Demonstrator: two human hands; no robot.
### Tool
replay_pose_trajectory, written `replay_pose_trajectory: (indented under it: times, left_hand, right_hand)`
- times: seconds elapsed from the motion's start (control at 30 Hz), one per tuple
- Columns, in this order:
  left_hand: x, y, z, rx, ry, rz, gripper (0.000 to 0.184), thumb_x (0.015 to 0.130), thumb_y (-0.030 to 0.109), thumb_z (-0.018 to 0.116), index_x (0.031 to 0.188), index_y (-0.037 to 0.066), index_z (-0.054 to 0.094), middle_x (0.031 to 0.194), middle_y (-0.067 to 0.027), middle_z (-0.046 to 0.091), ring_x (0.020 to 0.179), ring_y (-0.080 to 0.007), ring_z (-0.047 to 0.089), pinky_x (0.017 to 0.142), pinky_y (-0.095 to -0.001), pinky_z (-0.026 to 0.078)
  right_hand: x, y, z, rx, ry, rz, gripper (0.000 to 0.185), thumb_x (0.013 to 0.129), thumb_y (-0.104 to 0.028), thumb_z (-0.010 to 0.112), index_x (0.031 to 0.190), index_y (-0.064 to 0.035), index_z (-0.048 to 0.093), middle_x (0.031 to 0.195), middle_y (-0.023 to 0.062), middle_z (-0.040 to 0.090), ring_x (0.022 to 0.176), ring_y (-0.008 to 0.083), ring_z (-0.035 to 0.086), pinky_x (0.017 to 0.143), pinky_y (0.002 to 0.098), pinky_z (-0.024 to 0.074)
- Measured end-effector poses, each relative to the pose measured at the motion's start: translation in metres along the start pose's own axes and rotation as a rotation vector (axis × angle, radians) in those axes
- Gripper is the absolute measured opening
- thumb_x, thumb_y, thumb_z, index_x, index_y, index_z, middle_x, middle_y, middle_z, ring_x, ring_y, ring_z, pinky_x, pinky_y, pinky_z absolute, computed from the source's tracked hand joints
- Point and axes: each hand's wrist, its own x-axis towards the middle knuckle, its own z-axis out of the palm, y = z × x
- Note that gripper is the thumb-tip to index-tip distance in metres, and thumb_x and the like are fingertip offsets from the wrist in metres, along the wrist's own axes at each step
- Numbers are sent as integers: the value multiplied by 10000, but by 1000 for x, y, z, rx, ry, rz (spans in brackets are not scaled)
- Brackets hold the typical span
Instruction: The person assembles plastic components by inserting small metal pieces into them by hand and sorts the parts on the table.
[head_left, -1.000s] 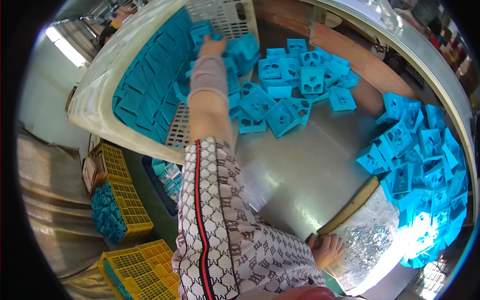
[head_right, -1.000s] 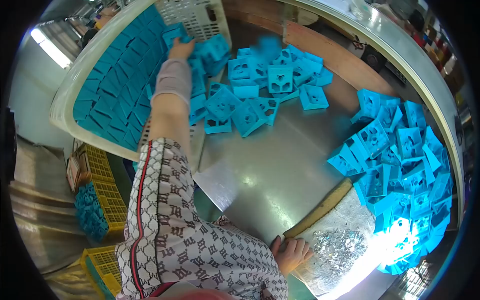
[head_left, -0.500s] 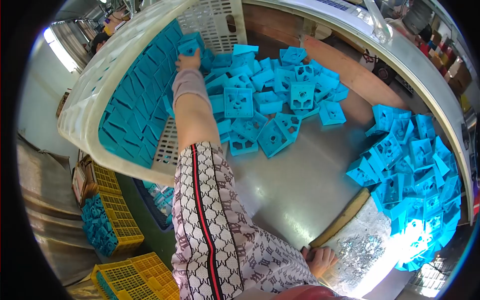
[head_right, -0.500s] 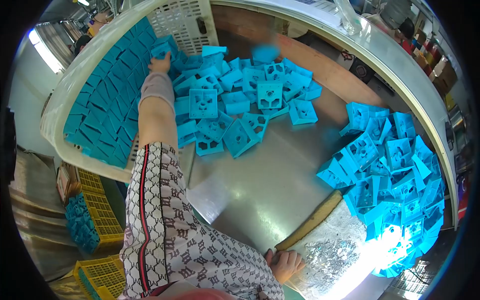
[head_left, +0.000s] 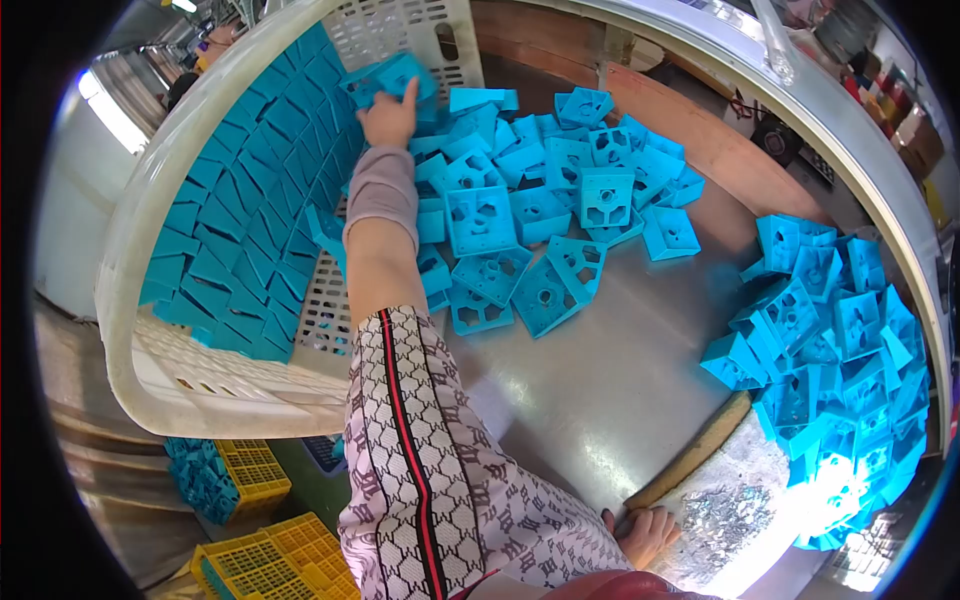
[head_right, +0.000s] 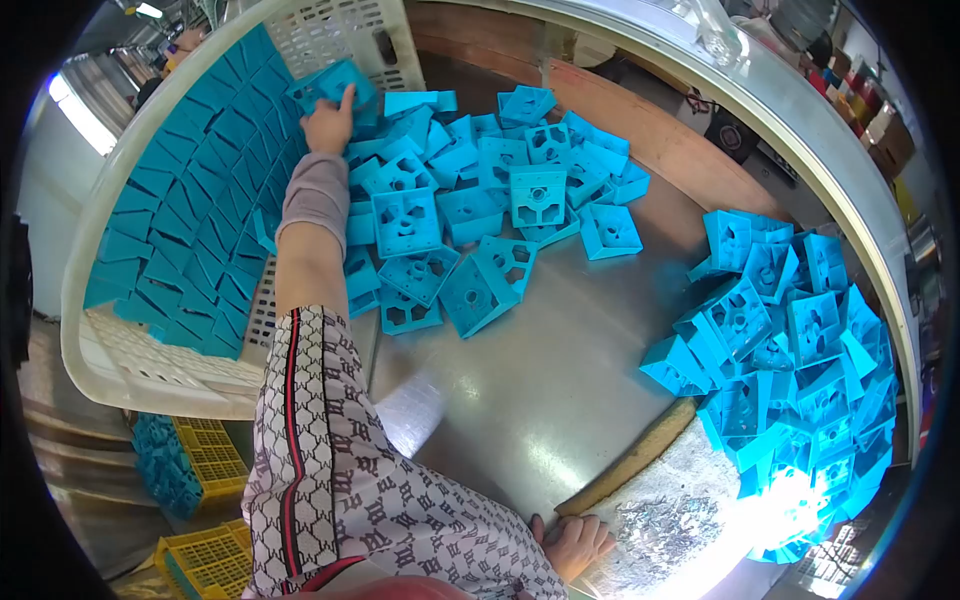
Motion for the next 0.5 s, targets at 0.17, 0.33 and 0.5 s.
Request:
replay_pose_trajectory:
  times: [0.17,0.33,0.5]
  left_hand:
    - [-17,20,-16,-137,333,-4,596,936,631,583,1077,59,669,1165,-173,661,1006,-405,661,820,-529,539]
    - [-3,-19,-10,175,284,-81,654,936,627,577,1363,132,549,1466,-133,478,1337,-396,464,953,-621,480]
    - [31,-51,20,233,-164,12,847,915,728,501,1572,204,398,1609,-149,398,1503,-304,335,1189,-640,212]
  right_hand:
    - [-4,3,2,-4,-1,-21,519,708,-530,800,757,-109,501,819,80,475,833,314,490,828,482,350]
    - [-2,2,3,8,22,-5,510,703,-521,801,743,-113,498,796,75,469,811,310,492,824,478,350]
    - [-1,-2,2,0,20,13,508,708,-526,793,744,-114,498,781,74,466,800,312,494,821,479,350]
